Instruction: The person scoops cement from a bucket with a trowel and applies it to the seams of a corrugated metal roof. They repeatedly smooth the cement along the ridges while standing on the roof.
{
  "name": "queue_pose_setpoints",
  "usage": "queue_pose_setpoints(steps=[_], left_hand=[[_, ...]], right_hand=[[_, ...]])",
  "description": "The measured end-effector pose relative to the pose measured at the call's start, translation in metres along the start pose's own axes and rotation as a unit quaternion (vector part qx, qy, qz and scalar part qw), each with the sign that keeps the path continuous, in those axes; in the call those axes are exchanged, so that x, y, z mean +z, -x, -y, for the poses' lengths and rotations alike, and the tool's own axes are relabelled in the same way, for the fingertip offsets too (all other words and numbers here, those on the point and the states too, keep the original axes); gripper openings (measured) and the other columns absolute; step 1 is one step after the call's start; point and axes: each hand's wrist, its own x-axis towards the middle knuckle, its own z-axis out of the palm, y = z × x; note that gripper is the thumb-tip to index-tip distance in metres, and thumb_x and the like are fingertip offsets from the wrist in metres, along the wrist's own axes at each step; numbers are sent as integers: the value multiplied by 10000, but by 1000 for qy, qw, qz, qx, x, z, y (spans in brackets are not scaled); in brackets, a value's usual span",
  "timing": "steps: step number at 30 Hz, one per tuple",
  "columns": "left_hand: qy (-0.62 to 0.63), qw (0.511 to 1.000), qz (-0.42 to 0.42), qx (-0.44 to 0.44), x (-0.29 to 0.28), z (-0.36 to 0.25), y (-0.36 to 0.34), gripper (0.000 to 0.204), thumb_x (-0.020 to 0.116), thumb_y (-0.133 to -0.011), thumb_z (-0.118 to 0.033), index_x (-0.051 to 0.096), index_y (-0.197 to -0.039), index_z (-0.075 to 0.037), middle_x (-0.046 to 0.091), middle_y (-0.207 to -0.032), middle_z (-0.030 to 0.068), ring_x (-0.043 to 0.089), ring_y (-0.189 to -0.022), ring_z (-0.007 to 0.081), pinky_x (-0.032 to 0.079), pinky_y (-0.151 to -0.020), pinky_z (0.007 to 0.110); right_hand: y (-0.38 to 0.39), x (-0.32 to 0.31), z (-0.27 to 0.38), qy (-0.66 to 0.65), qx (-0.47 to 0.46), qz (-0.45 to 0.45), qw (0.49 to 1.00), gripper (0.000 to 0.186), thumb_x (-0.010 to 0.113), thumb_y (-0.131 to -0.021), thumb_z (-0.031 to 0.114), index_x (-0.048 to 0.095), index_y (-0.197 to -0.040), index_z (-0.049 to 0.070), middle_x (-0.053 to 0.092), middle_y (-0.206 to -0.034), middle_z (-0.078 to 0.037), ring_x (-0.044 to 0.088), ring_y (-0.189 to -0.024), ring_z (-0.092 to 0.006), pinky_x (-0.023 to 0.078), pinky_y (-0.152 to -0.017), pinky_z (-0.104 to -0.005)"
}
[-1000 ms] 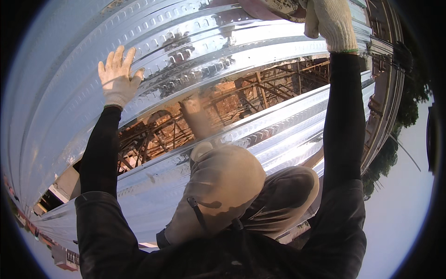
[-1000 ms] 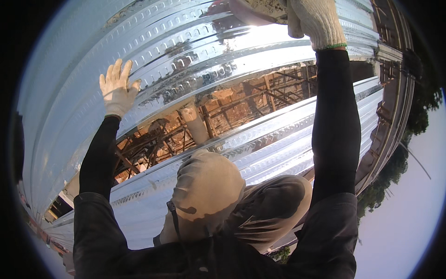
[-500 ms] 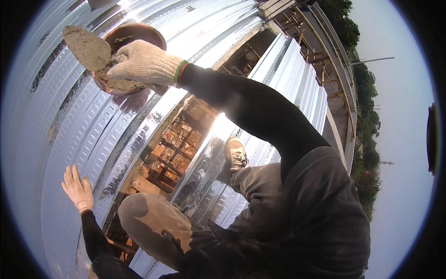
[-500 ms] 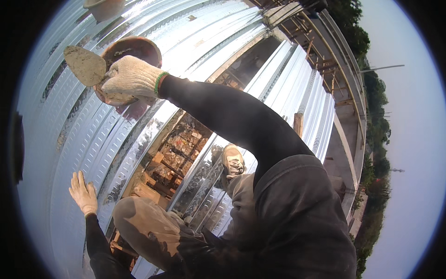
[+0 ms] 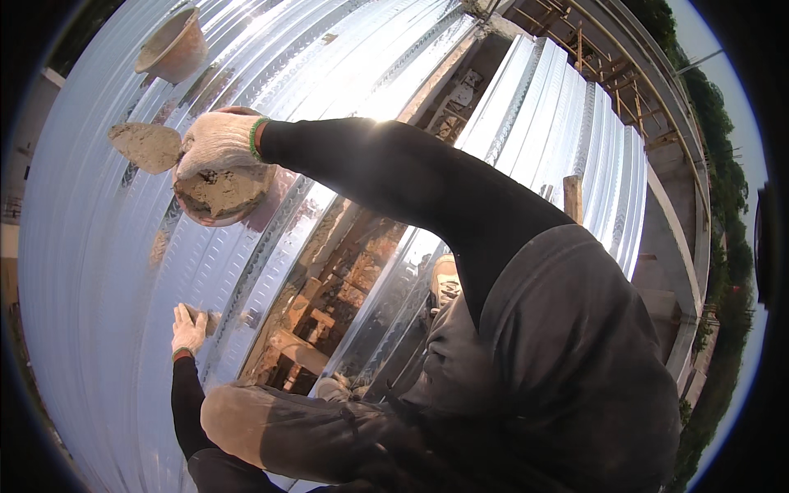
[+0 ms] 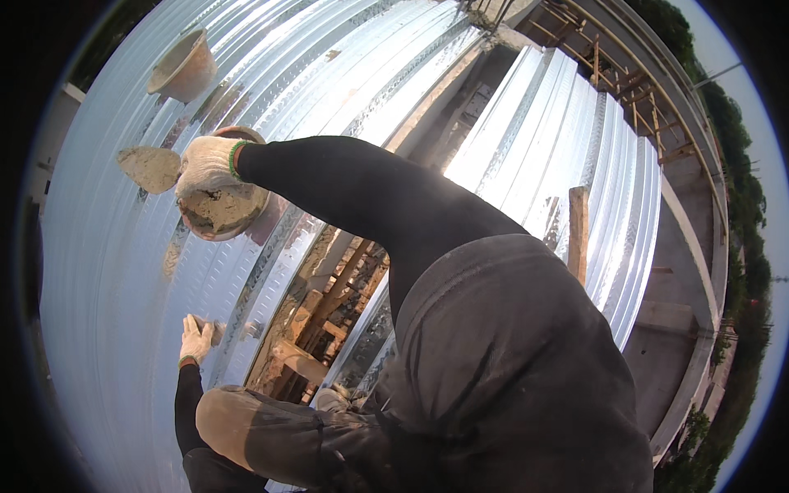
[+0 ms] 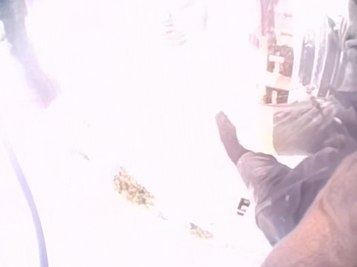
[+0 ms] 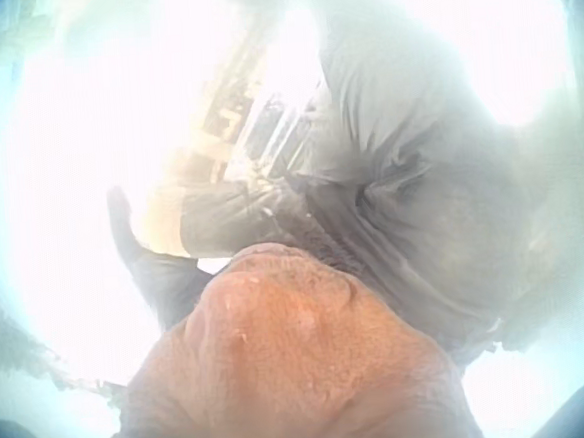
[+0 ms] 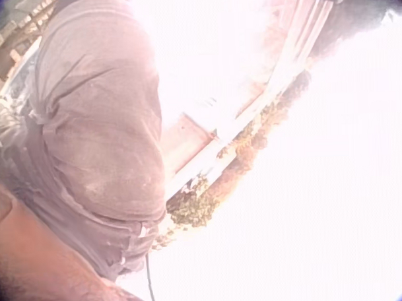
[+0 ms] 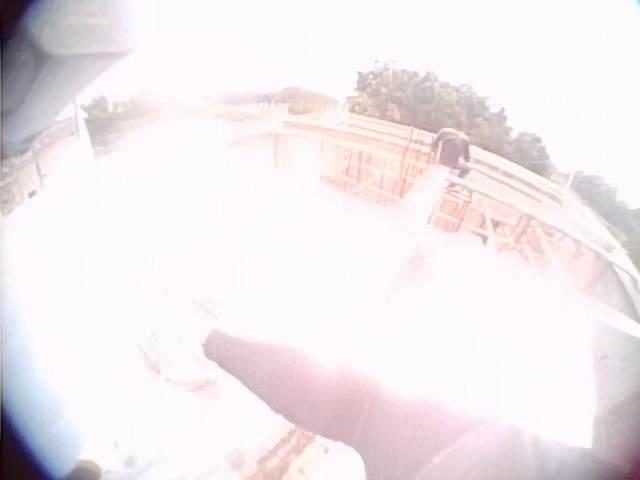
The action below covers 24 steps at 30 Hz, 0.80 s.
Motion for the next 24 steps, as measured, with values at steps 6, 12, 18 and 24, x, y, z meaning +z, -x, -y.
queue_pose_setpoints(steps=[6,12,18,24], left_hand=[[-22,977,40,209,-57,-175,-18,1225,847,-945,-488,110,-1821,-52,137,-1885,262,246,-1707,472,313,-1366,541],[-66,992,50,90,-66,-268,-25,1607,946,-734,-620,-129,-1809,-99,15,-1872,306,118,-1695,592,274,-1333,691],[-17,999,14,47,-37,-291,-13,1660,1007,-672,-560,-130,-1809,-146,-106,-1870,297,-107,-1707,570,89,-1384,688],[-29,997,64,34,-44,-289,-20,1654,997,-676,-579,-84,-1810,-49,-26,-1882,301,-120,-1749,446,-123,-1384,630]], right_hand=[[-13,24,-22,89,-17,-58,994,455,828,-822,408,879,-1036,9,831,-987,-246,828,-955,-383,655,-860,-481],[-18,22,-23,72,-35,-49,996,459,819,-826,430,879,-1010,13,824,-964,-249,824,-934,-382,648,-848,-483],[-21,15,-33,88,-28,-55,994,466,810,-830,452,879,-984,18,817,-941,-253,820,-912,-381,642,-835,-486],[-67,-45,-52,285,-191,-77,936,293,805,-891,339,870,-1113,159,834,-1022,-146,820,-972,-353,641,-860,-478]])
